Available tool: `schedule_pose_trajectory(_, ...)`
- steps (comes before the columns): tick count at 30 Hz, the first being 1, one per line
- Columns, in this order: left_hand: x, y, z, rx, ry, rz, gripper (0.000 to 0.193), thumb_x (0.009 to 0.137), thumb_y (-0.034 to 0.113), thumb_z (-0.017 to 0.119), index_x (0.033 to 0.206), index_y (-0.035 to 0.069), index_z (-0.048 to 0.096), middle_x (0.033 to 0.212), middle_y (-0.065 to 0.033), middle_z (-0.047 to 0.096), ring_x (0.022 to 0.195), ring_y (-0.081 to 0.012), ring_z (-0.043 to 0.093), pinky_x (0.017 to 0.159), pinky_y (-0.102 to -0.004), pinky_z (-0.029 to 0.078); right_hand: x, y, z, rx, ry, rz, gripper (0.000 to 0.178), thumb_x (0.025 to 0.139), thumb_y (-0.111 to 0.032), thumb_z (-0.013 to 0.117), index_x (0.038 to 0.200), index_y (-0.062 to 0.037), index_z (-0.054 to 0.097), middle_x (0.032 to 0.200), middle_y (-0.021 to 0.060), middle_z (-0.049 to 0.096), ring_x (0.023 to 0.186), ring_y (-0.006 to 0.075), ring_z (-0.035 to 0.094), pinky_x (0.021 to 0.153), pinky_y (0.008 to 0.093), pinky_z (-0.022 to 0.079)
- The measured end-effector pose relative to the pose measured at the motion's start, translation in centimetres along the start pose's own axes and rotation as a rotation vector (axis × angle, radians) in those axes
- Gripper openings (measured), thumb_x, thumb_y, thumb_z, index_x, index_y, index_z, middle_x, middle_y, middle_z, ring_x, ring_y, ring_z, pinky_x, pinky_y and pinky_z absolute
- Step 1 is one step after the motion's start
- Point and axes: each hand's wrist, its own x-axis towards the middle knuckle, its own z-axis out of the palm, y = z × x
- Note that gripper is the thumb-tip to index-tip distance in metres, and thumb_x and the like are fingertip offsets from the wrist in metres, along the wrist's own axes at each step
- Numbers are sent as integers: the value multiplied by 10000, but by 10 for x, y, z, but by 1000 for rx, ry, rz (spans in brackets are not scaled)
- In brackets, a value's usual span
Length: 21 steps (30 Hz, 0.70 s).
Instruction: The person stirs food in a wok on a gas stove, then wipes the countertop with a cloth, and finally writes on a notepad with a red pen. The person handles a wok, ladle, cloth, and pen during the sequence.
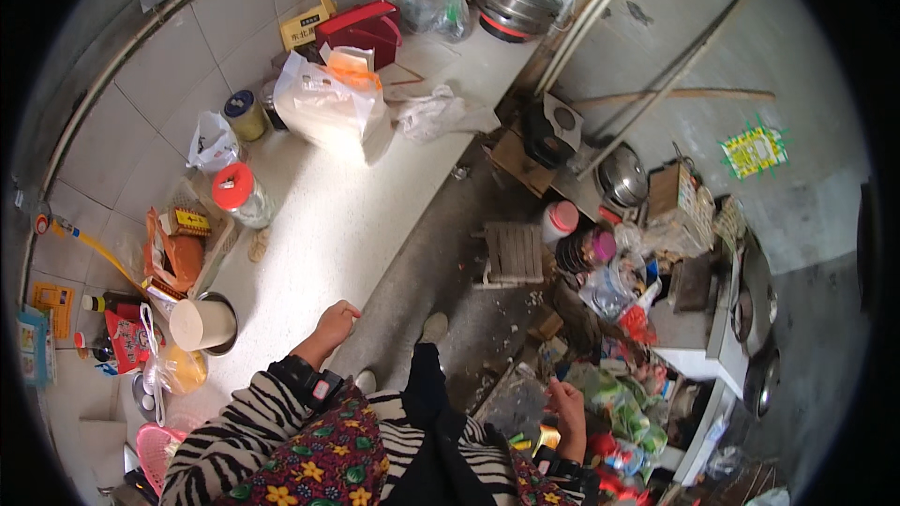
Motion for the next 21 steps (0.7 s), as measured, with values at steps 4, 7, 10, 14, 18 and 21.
schedule_pose_trajectory(4,43,59,3,-18,20,-116,271,861,82,410,916,53,674,702,-83,587,605,-167,507,596,-337,443,83,-72,-3,0,-55,-82,331,925,-352,651,740,-78,624,515,-58,439,430,51,413,458,243,446)
schedule_pose_trajectory(7,67,107,15,-27,-17,-131,277,834,62,409,912,52,675,695,-78,578,624,-163,522,582,-345,442,136,-124,-13,-36,-142,-73,337,921,-369,654,746,-82,626,528,-61,449,433,47,416,448,239,429)
schedule_pose_trajectory(10,92,139,25,-23,55,9,266,810,57,429,926,47,668,686,-64,566,591,-154,523,528,-331,433,184,-153,-19,-61,-135,-93,349,901,-383,679,757,-65,653,582,-45,518,480,46,469,456,228,421)
schedule_pose_trajectory(14,127,167,23,-76,2,-105,245,787,57,458,928,38,658,678,-48,554,531,-138,506,469,-298,409,231,-150,-30,-99,-236,70,368,869,-403,713,757,-55,671,607,-20,568,514,62,525,462,247,464)
schedule_pose_trajectory(18,191,194,36,-69,-95,-151,219,798,60,473,923,30,650,679,-36,545,500,-123,479,448,-277,391,241,-114,-57,-6,-70,226,329,863,-404,720,823,-81,666,647,-25,563,515,70,513,477,277,506)
schedule_pose_trajectory(21,254,228,71,-55,-214,-169,206,852,59,443,952,36,622,673,-9,522,522,-103,457,455,-256,370,219,-90,-89,67,106,318,323,874,-398,705,804,-87,654,648,-29,555,526,62,502,483,268,508)
